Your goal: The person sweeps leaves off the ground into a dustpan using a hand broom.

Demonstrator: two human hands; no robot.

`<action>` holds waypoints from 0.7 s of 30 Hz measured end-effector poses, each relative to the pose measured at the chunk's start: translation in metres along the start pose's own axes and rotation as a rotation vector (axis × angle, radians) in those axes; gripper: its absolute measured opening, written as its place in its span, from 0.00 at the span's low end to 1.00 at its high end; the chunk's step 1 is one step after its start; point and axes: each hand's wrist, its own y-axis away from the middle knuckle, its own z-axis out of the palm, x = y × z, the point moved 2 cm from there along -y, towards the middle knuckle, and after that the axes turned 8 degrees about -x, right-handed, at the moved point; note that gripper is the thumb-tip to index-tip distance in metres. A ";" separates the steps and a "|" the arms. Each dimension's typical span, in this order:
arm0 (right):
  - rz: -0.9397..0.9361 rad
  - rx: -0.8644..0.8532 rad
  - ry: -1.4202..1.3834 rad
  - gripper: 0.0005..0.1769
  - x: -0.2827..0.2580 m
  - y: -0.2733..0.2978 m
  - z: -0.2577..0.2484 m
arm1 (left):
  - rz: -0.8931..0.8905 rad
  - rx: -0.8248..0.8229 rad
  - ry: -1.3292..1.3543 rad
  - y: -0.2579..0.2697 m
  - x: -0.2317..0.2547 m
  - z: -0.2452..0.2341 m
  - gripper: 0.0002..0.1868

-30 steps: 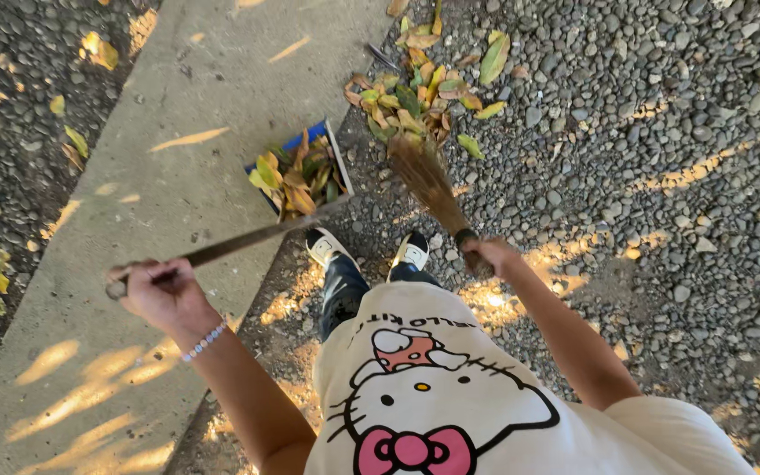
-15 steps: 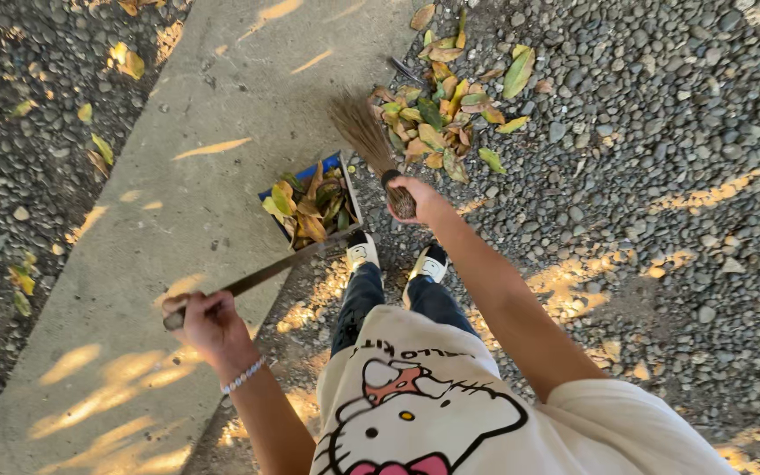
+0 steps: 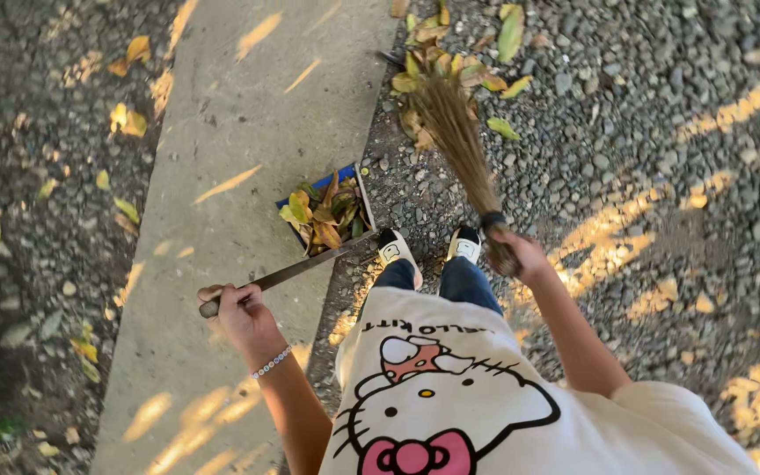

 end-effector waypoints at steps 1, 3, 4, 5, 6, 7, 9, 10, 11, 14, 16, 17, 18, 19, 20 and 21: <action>-0.008 0.012 -0.021 0.28 0.010 0.013 -0.012 | -0.014 -0.021 -0.004 -0.007 0.001 0.004 0.17; -0.136 0.053 -0.098 0.26 0.020 0.034 -0.029 | 0.038 -0.013 -0.086 -0.018 0.002 0.008 0.17; -0.140 0.069 -0.110 0.26 0.019 0.039 -0.035 | 0.022 -0.025 -0.089 -0.020 0.000 0.011 0.17; -0.094 0.230 -0.119 0.26 0.013 0.041 -0.044 | 0.009 -0.087 -0.027 -0.024 -0.002 0.017 0.18; -0.050 0.382 -0.127 0.27 0.006 0.039 -0.050 | 0.005 -0.149 0.035 -0.027 -0.003 0.023 0.19; -0.054 0.387 -0.138 0.27 0.000 0.036 -0.055 | -0.001 -0.160 0.034 -0.026 -0.006 0.029 0.19; -0.099 0.356 -0.127 0.28 -0.017 0.018 -0.068 | 0.016 -0.169 0.003 -0.025 -0.014 0.043 0.20; -0.105 0.357 -0.132 0.28 -0.026 0.006 -0.075 | 0.015 -0.175 0.007 -0.025 -0.020 0.052 0.20; -0.014 0.410 -0.081 0.27 -0.032 -0.010 -0.082 | 0.042 -0.129 -0.010 -0.028 -0.025 0.060 0.21; 0.108 0.286 -0.003 0.24 -0.045 -0.042 -0.116 | 0.081 -0.037 0.000 -0.029 -0.041 0.078 0.23; 0.145 0.015 0.073 0.22 -0.062 -0.044 -0.146 | 0.093 -0.007 0.046 -0.025 -0.050 0.086 0.25; 0.161 -0.079 0.126 0.22 -0.071 -0.034 -0.164 | 0.094 -0.017 0.062 -0.019 -0.050 0.087 0.25; 0.167 -0.030 0.042 0.21 -0.082 -0.019 -0.184 | 0.112 -0.002 0.092 -0.020 -0.050 0.093 0.24; 0.172 0.018 -0.041 0.20 -0.098 0.000 -0.206 | 0.130 0.013 0.123 -0.020 -0.054 0.101 0.23; 0.172 0.014 -0.034 0.20 -0.116 0.016 -0.224 | 0.135 0.017 0.126 -0.015 -0.058 0.103 0.23; 0.181 0.018 0.010 0.21 -0.135 0.031 -0.241 | 0.119 0.060 0.182 -0.010 -0.062 0.105 0.22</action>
